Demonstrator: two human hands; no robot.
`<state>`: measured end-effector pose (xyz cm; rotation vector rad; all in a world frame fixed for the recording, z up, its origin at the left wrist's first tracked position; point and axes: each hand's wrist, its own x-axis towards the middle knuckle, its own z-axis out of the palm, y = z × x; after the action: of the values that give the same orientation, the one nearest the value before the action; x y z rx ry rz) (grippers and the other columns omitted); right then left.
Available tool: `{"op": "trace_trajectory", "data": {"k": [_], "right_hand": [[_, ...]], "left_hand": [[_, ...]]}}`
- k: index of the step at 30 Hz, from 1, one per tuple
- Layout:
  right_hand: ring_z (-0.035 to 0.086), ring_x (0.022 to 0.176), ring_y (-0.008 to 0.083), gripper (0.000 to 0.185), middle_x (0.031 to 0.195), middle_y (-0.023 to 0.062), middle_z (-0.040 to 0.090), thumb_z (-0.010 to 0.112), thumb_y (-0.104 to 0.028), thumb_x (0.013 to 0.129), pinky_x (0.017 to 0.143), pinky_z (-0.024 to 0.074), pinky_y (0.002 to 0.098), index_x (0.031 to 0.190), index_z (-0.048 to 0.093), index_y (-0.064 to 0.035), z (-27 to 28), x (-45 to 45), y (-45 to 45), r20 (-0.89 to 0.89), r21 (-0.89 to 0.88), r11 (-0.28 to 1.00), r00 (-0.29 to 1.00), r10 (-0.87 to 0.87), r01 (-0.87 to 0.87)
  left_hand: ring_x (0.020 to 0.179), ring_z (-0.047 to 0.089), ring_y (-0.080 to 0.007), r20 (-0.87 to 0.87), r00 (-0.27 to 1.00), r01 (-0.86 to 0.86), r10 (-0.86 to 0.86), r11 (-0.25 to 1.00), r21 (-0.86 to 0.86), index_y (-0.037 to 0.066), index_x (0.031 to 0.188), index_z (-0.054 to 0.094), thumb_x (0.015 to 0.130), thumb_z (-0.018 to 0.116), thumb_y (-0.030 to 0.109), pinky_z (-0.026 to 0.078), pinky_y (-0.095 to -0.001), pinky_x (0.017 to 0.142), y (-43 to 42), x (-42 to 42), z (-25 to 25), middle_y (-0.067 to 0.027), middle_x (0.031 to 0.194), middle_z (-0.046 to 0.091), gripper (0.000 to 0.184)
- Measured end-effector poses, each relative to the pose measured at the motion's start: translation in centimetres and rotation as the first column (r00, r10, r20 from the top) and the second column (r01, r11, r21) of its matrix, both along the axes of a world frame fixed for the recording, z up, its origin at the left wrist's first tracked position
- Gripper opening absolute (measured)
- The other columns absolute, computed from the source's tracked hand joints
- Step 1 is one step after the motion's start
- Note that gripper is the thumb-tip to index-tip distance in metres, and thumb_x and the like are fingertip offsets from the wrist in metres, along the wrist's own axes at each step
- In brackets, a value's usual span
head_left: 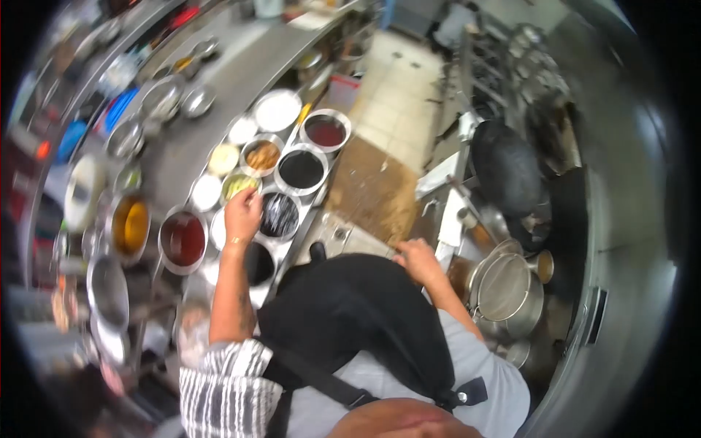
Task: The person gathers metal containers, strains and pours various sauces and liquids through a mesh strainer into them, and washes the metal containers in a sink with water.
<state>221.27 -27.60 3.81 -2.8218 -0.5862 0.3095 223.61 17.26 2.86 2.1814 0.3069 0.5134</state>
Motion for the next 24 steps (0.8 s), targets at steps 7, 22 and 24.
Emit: {"op": "trace_trajectory", "data": {"k": [7,22,24], "right_hand": [[0.063,0.105,0.0342,0.039,0.104,0.0141,0.071,0.068,-0.041,0.091,0.090,0.0529,0.0459,0.119,0.070,-0.0146,1.0,11.1,0.7,-0.103,-0.172,0.985,0.994,-0.046,0.028],[0.062,0.110,0.0376,0.040,0.111,0.0183,0.070,0.075,-0.031,0.084,0.097,0.0504,0.0449,0.119,0.071,-0.0112,-2.3,43.7,1.5,-0.166,0.031,0.947,0.933,0.319,-0.318],[0.062,0.110,0.0366,0.038,0.112,0.0173,0.070,0.075,-0.027,0.084,0.097,0.0500,0.0428,0.118,0.071,-0.0098,2.6,49.7,5.0,-0.021,0.322,0.839,0.883,0.470,-0.439]], "left_hand": [[0.079,0.069,-0.0190,-0.081,0.996,-0.060,0.048,0.987,-0.152,-0.003,0.111,0.071,0.093,0.068,0.019,0.054,-0.0316,0.075,3.5,10.6,-1.1,-0.0149,0.095,0.075,0.028],[0.077,0.068,-0.0188,-0.263,0.915,-0.344,0.307,0.932,-0.112,0.000,0.113,0.071,0.091,0.070,0.019,0.054,-0.0308,0.073,1.8,18.8,3.8,-0.0133,0.092,0.074,0.030],[0.076,0.069,-0.0216,-0.291,0.845,-0.476,0.448,0.879,-0.031,0.001,0.111,0.072,0.090,0.070,0.023,0.055,-0.0327,0.073,-0.1,19.6,5.3,-0.0139,0.091,0.074,0.030]]}}
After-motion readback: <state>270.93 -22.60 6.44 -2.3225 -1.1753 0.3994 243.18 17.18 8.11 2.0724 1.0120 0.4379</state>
